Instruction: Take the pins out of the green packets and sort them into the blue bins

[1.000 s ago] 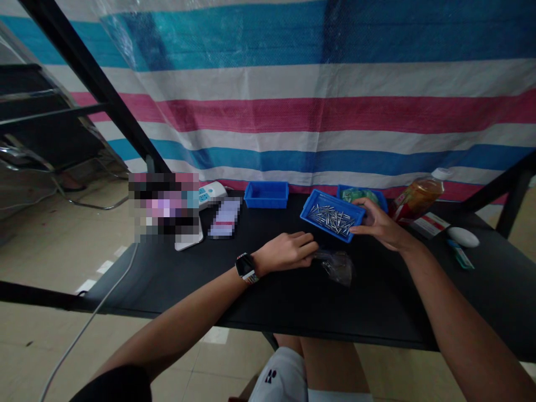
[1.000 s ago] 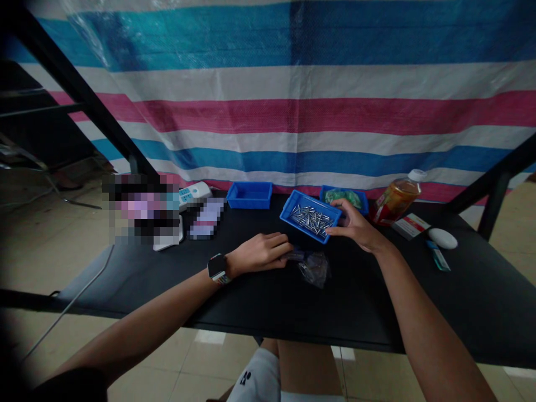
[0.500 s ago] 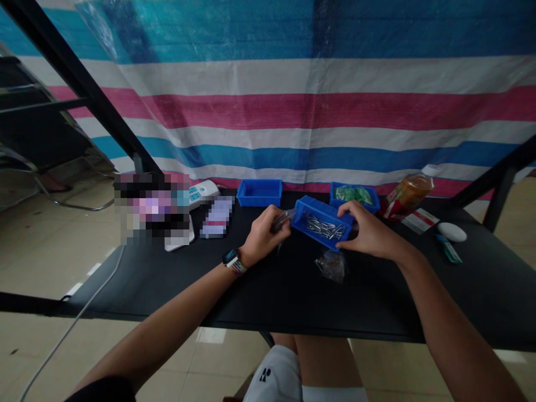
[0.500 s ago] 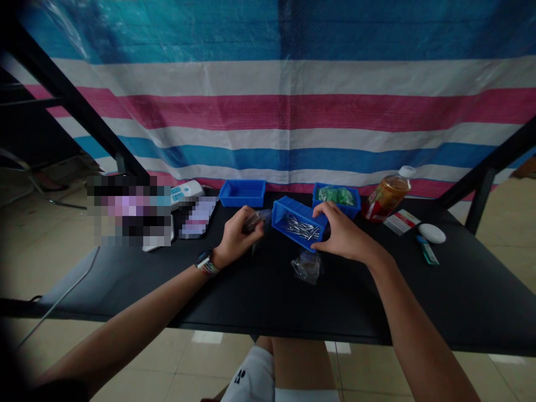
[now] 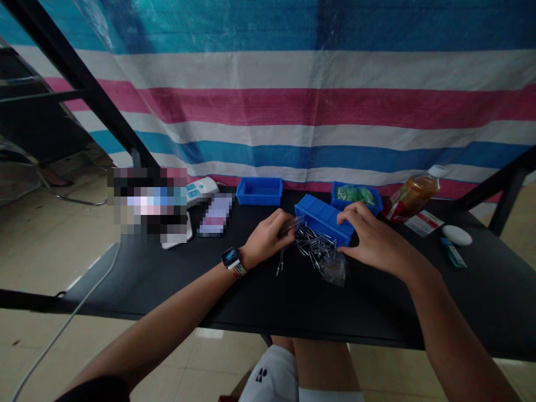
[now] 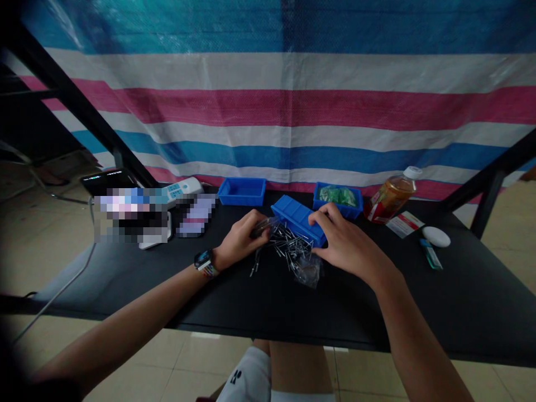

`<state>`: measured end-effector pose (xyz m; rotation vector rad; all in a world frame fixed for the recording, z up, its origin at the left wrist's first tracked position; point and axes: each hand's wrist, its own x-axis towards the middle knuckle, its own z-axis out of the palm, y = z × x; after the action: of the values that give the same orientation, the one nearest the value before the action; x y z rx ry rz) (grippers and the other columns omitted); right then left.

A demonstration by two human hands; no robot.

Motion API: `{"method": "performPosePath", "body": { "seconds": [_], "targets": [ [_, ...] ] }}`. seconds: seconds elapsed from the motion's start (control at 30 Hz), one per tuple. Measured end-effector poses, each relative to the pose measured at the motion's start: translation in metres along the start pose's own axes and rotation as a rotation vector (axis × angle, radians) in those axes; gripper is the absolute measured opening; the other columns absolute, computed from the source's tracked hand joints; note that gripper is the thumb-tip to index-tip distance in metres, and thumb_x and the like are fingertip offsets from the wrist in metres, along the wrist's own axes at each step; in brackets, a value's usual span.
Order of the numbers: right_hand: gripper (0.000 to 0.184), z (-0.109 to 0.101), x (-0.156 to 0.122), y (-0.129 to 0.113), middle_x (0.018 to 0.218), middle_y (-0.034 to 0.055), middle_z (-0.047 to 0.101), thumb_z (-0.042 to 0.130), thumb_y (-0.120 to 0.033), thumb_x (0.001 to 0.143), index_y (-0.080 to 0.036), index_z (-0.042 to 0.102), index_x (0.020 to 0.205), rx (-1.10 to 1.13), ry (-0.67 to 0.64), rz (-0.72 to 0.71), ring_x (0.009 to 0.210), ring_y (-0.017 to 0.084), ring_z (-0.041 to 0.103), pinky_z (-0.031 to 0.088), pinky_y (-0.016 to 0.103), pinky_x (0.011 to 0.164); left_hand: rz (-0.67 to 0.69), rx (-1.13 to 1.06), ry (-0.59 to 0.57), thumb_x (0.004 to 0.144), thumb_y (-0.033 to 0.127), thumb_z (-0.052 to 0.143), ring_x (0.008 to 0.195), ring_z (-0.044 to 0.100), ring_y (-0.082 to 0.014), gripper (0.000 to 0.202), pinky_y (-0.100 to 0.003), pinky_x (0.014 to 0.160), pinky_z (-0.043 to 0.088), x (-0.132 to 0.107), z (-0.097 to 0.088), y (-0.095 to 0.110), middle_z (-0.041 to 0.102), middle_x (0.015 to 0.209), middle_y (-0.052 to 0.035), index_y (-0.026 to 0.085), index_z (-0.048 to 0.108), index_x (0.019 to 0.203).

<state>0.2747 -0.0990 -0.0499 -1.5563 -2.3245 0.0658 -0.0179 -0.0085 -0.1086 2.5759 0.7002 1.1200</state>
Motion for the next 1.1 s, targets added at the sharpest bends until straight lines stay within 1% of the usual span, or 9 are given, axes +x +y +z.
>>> {"method": "performPosePath", "body": {
  "seconds": [0.17, 0.3, 0.43, 0.53, 0.63, 0.73, 0.83, 0.93, 1.1],
  "targets": [
    [0.058, -0.002, -0.001, -0.002, 0.128, 0.0083, 0.054, 0.082, -0.018, 0.077, -0.028, 0.049, 0.123, -0.065, 0.017, 0.003, 0.101, 0.028, 0.072, 0.066, 0.044, 0.082, 0.11, 0.137, -0.236, 0.106, 0.033, 0.053, 0.089, 0.064, -0.0191, 0.021, -0.03, 0.073, 0.052, 0.0, 0.001, 0.01, 0.065, 0.108, -0.0077, 0.019, 0.057, 0.121],
    [0.054, -0.005, -0.003, 0.001, 0.128, 0.0089, 0.053, 0.081, -0.019, 0.079, -0.028, 0.05, 0.123, -0.109, 0.057, 0.003, 0.098, 0.027, 0.072, 0.066, 0.041, 0.075, 0.152, 0.179, -0.317, 0.104, 0.045, 0.054, 0.094, 0.063, -0.0235, 0.035, -0.035, 0.078, 0.052, 0.003, -0.001, 0.014, 0.066, 0.109, -0.0106, 0.017, 0.06, 0.123],
    [0.053, -0.007, -0.006, 0.009, 0.129, 0.0104, 0.053, 0.082, -0.024, 0.08, -0.028, 0.051, 0.124, -0.143, 0.115, 0.03, 0.1, 0.029, 0.071, 0.067, 0.042, 0.073, 0.141, 0.152, -0.353, 0.096, 0.07, 0.059, 0.098, 0.06, -0.0286, 0.066, -0.043, 0.085, 0.053, 0.007, -0.005, 0.015, 0.067, 0.112, -0.0138, 0.015, 0.064, 0.132],
    [0.054, -0.006, -0.005, 0.016, 0.131, 0.0126, 0.054, 0.081, -0.03, 0.084, -0.028, 0.052, 0.13, -0.111, 0.217, 0.054, 0.115, 0.035, 0.067, 0.067, 0.048, 0.084, 0.096, 0.088, -0.336, 0.095, 0.074, 0.057, 0.116, 0.06, -0.0341, 0.075, -0.051, 0.101, 0.051, 0.009, -0.004, 0.013, 0.066, 0.132, -0.0177, 0.017, 0.062, 0.142],
    [0.052, 0.0, 0.001, 0.021, 0.136, 0.014, 0.055, 0.077, -0.037, 0.089, -0.027, 0.054, 0.135, 0.03, 0.352, 0.069, 0.127, 0.037, 0.062, 0.063, 0.053, 0.098, 0.004, 0.071, -0.376, 0.098, 0.071, 0.055, 0.146, 0.046, -0.0407, 0.077, -0.059, 0.117, 0.042, 0.008, 0.001, 0.01, 0.052, 0.159, -0.0201, 0.019, 0.053, 0.156],
    [0.054, 0.012, 0.013, 0.025, 0.141, 0.0147, 0.057, 0.076, -0.044, 0.091, -0.026, 0.057, 0.138, 0.303, 0.441, 0.169, 0.118, 0.033, 0.068, 0.065, 0.05, 0.092, -0.087, 0.105, -0.46, 0.098, 0.073, 0.054, 0.158, 0.033, -0.045, 0.082, -0.066, 0.122, 0.036, 0.006, 0.007, 0.007, 0.037, 0.171, -0.0215, 0.021, 0.047, 0.162],
    [0.057, 0.025, 0.034, 0.035, 0.137, 0.0144, 0.066, 0.075, -0.052, 0.089, -0.024, 0.061, 0.136, 0.477, 0.492, 0.312, 0.105, 0.031, 0.073, 0.065, 0.049, 0.088, -0.087, 0.1, -0.479, 0.099, 0.073, 0.053, 0.159, 0.033, -0.043, 0.081, -0.063, 0.125, 0.033, 0.004, 0.01, 0.006, 0.038, 0.171, -0.0204, 0.021, 0.049, 0.161],
    [0.055, 0.036, 0.061, 0.047, 0.128, 0.0139, 0.073, 0.071, -0.054, 0.088, -0.021, 0.066, 0.132, 0.474, 0.507, 0.369, 0.11, 0.033, 0.073, 0.062, 0.052, 0.094, -0.062, 0.085, -0.48, 0.101, 0.07, 0.052, 0.16, 0.033, -0.0408, 0.077, -0.06, 0.127, 0.032, 0.003, 0.009, 0.005, 0.043, 0.169, -0.0183, 0.02, 0.05, 0.159],
    [0.054, 0.041, 0.105, 0.054, 0.129, 0.0189, 0.074, 0.062, -0.047, 0.093, -0.015, 0.066, 0.136, 0.321, 0.455, 0.444, 0.117, 0.036, 0.073, 0.056, 0.052, 0.104, -0.015, 0.058, -0.469, 0.103, 0.064, 0.053, 0.157, 0.04, -0.0367, 0.07, -0.053, 0.128, 0.033, 0.003, 0.006, 0.005, 0.05, 0.164, -0.0169, 0.017, 0.055, 0.154]
  ]
}}
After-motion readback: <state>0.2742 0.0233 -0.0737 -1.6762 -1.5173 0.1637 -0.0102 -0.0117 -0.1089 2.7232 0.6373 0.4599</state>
